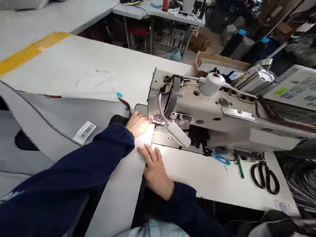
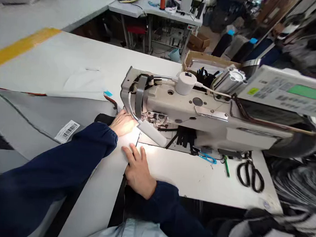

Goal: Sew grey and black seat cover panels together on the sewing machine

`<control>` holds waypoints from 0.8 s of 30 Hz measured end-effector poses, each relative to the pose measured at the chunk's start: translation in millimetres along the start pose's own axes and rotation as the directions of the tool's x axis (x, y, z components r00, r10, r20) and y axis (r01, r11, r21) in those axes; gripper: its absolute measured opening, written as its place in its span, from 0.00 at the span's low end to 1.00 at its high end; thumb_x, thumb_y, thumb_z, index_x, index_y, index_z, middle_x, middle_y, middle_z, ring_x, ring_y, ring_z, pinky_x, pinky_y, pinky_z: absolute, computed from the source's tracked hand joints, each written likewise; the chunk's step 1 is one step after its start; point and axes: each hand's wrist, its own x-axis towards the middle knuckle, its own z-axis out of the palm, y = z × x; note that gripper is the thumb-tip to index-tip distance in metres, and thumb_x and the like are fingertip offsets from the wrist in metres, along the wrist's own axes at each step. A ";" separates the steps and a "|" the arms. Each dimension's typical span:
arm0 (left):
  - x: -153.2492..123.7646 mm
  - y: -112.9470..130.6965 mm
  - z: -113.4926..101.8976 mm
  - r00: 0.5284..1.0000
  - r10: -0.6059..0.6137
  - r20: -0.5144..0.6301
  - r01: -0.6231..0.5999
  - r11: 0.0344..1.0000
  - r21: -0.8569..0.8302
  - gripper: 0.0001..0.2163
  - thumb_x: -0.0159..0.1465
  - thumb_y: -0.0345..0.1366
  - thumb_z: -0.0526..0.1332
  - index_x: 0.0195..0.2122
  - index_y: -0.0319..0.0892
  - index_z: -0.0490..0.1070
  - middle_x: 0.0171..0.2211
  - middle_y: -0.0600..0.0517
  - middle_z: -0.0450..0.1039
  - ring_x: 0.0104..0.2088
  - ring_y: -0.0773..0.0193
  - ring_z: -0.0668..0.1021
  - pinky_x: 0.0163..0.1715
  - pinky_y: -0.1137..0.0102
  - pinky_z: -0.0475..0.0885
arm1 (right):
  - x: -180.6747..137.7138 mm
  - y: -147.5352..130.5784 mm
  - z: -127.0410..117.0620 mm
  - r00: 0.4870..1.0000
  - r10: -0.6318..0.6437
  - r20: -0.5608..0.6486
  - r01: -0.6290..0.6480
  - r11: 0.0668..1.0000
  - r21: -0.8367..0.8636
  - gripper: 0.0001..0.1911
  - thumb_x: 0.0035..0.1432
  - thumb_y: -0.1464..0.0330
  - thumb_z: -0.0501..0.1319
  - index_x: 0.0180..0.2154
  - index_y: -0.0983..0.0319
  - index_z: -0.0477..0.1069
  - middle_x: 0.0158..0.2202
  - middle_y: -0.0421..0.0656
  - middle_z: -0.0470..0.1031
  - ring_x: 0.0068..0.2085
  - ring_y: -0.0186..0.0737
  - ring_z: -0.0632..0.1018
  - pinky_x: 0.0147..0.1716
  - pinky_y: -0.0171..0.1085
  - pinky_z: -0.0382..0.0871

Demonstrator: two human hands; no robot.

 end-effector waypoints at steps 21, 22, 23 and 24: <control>6.0 10.2 3.9 0.997 -0.005 -0.079 0.003 1.000 -0.026 0.12 0.57 0.26 0.54 0.32 0.35 0.78 0.31 0.43 0.76 0.37 0.55 0.76 0.43 0.59 0.63 | -9.3 9.2 0.0 0.996 -0.006 -0.087 0.008 1.000 0.016 0.10 0.45 0.83 0.54 0.26 0.66 0.71 0.64 0.55 0.55 0.67 0.56 0.44 0.62 0.60 0.45; 6.1 9.1 4.3 0.997 0.001 -0.083 -0.004 1.000 -0.029 0.12 0.56 0.26 0.54 0.32 0.35 0.78 0.30 0.42 0.76 0.36 0.55 0.76 0.43 0.59 0.63 | -9.1 9.1 -0.1 0.997 -0.001 -0.075 0.003 1.000 0.015 0.10 0.46 0.83 0.55 0.26 0.66 0.71 0.64 0.55 0.55 0.67 0.57 0.45 0.62 0.60 0.45; 6.2 7.9 4.8 0.996 0.008 -0.087 -0.010 0.999 -0.031 0.12 0.56 0.26 0.54 0.31 0.35 0.78 0.30 0.42 0.76 0.36 0.55 0.76 0.42 0.59 0.63 | -8.8 8.9 0.0 0.998 0.003 -0.064 -0.002 1.000 0.012 0.09 0.47 0.82 0.55 0.27 0.66 0.72 0.64 0.54 0.55 0.67 0.57 0.45 0.62 0.60 0.45; 6.3 6.8 5.3 0.996 0.014 -0.093 -0.017 0.999 -0.033 0.12 0.56 0.26 0.54 0.31 0.35 0.78 0.29 0.42 0.76 0.35 0.55 0.76 0.42 0.59 0.63 | -8.5 8.8 0.3 0.998 0.004 -0.057 -0.003 1.000 0.006 0.09 0.48 0.82 0.56 0.27 0.66 0.72 0.64 0.54 0.55 0.67 0.57 0.46 0.62 0.60 0.45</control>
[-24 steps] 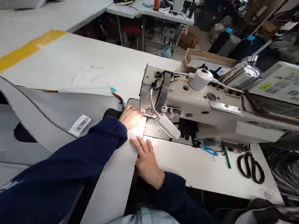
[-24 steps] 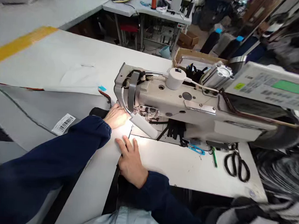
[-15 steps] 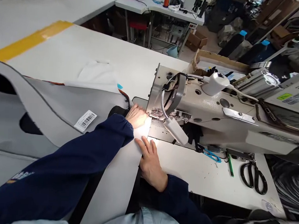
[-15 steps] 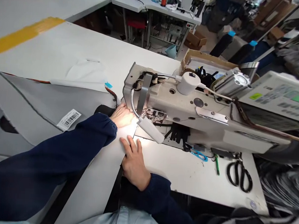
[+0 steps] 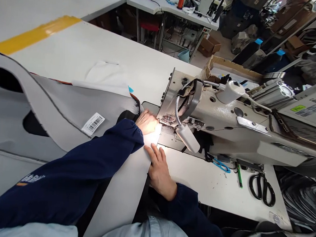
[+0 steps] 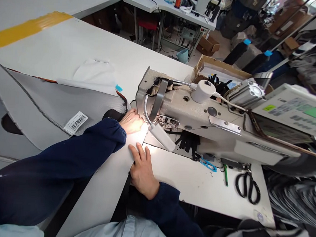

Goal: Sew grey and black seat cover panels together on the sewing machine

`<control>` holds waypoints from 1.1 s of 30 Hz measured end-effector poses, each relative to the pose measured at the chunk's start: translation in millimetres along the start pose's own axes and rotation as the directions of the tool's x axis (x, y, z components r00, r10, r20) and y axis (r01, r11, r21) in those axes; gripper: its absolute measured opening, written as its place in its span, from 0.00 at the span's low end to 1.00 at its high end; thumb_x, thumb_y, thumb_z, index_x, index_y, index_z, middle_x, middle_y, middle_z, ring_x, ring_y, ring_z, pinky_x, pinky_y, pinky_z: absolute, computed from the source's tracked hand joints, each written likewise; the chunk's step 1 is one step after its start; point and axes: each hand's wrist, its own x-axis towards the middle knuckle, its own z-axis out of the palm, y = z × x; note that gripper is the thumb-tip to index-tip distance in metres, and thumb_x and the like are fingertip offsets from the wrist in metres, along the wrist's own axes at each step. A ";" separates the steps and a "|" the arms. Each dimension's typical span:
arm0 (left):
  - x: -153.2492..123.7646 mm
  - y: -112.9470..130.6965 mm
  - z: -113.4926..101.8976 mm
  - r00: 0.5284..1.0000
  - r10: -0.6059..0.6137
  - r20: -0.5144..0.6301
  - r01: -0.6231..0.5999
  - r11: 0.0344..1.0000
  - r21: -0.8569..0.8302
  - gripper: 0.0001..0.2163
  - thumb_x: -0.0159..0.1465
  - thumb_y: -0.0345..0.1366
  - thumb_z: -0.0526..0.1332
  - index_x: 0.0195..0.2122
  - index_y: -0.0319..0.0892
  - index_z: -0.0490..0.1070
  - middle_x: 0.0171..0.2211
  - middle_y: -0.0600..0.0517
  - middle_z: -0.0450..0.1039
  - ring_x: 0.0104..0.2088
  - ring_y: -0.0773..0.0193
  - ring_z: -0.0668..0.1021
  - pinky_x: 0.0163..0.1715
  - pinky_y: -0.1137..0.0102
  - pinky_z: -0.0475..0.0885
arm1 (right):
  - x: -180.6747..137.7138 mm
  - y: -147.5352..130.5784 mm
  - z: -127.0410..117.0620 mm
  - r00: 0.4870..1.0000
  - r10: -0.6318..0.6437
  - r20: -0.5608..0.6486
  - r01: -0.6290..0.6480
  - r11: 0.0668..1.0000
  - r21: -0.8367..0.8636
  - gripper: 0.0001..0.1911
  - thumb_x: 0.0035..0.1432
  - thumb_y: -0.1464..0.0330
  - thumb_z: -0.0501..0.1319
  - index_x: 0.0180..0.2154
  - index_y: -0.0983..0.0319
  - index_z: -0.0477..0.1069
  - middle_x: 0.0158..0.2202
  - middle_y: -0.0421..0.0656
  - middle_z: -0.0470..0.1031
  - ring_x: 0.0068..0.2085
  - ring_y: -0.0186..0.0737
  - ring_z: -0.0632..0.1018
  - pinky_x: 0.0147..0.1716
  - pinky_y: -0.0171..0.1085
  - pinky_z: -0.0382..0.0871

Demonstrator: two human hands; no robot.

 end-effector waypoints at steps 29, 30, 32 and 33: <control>-54.1 62.5 -37.9 0.953 -0.215 0.215 0.220 0.976 -0.001 0.16 0.51 0.28 0.54 0.42 0.36 0.69 0.41 0.40 0.68 0.37 0.52 0.75 0.28 0.63 0.70 | -2.6 -6.6 -2.0 0.992 -0.122 -0.040 0.120 0.991 -0.061 0.07 0.56 0.76 0.55 0.33 0.65 0.72 0.35 0.49 0.70 0.45 0.47 0.65 0.39 0.41 0.62; -53.4 64.1 -36.2 0.951 -0.220 0.219 0.225 0.974 0.004 0.16 0.52 0.27 0.53 0.43 0.35 0.68 0.41 0.40 0.68 0.37 0.52 0.75 0.28 0.64 0.70 | -2.0 -6.6 -1.4 0.993 -0.114 -0.010 0.113 0.991 -0.067 0.07 0.57 0.75 0.55 0.33 0.65 0.72 0.34 0.48 0.70 0.43 0.47 0.66 0.38 0.41 0.62; -52.8 67.4 -32.5 0.942 -0.240 0.236 0.245 0.969 0.008 0.16 0.55 0.26 0.51 0.45 0.34 0.68 0.41 0.39 0.69 0.36 0.53 0.76 0.29 0.64 0.71 | -0.6 -6.6 -0.6 0.994 -0.109 0.025 0.110 0.991 -0.079 0.07 0.57 0.75 0.56 0.33 0.65 0.72 0.34 0.48 0.71 0.41 0.46 0.66 0.38 0.41 0.62; -52.5 68.8 -30.9 0.936 -0.252 0.248 0.259 0.966 0.003 0.16 0.56 0.26 0.51 0.45 0.33 0.67 0.41 0.39 0.69 0.36 0.53 0.76 0.30 0.64 0.71 | 0.2 -6.2 -0.7 0.994 -0.109 0.032 0.112 0.990 -0.085 0.06 0.57 0.75 0.56 0.33 0.65 0.72 0.34 0.48 0.71 0.41 0.46 0.66 0.38 0.41 0.62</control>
